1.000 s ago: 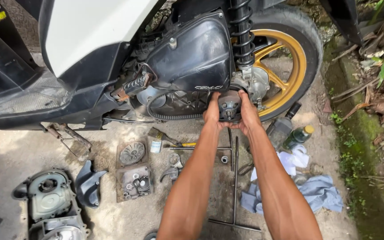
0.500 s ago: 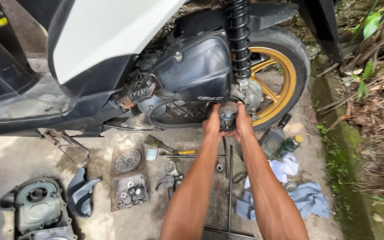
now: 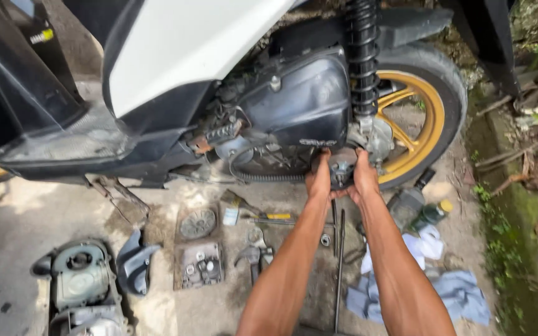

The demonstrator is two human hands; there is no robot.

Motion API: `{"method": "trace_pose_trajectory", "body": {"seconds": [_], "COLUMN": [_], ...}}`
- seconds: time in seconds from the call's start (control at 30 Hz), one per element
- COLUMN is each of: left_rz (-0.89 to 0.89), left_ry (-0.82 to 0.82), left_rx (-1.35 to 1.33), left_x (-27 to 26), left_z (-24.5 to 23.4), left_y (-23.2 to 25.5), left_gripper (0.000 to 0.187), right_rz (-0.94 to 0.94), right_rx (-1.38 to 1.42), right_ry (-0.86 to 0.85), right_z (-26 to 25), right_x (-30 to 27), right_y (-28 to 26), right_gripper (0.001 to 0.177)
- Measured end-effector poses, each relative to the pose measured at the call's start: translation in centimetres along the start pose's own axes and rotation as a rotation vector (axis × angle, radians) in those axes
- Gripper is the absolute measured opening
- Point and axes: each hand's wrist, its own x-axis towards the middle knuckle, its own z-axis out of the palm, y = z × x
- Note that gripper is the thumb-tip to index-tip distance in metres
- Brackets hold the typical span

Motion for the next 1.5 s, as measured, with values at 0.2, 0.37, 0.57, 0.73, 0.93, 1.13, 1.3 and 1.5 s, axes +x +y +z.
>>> {"method": "trace_pose_trajectory", "body": {"seconds": [0.2, 0.37, 0.57, 0.73, 0.93, 1.13, 1.3, 1.5], "left_rz": [-0.024, 0.541, 0.523, 0.285, 0.187, 0.242, 0.470, 1.249], "left_ry": [-0.085, 0.360, 0.212, -0.113, -0.159, 0.007, 0.157, 0.138], "left_rx": [0.260, 0.357, 0.739, 0.403, 0.342, 0.414, 0.679, 1.803], "left_x": [-1.3, 6.4, 11.1, 13.4, 15.6, 15.5, 26.8, 27.5], "left_z": [-2.4, -7.6, -11.5, -9.8, -8.1, -7.3, -9.0, -9.2], "left_y": [1.1, 0.2, 2.0, 2.0, 1.4, 1.2, -3.8, -4.4], "left_gripper": [0.121, 0.048, 0.053, 0.042, 0.027, 0.031, 0.031, 0.012], "right_rz": [-0.035, -0.095, -0.308, -0.391, -0.557, -0.551, -0.630, -0.632], "right_rx": [0.035, -0.029, -0.369, -0.506, -0.643, -0.724, -0.739, -0.752], "right_ry": [0.011, 0.193, 0.294, 0.293, 0.308, 0.223, 0.228, 0.202], "right_z": [0.1, 1.4, 3.9, 3.6, 3.3, 2.0, 2.2, 2.4], "right_x": [-6.0, -3.3, -4.4, -4.6, -5.3, -3.5, -4.1, -4.1], "right_y": [-2.0, 0.8, 2.6, 1.9, 1.0, 0.3, 0.3, 0.1], "right_gripper": [0.097, 0.098, 0.124, 0.117, 0.104, 0.096, 0.093, 0.097]}}
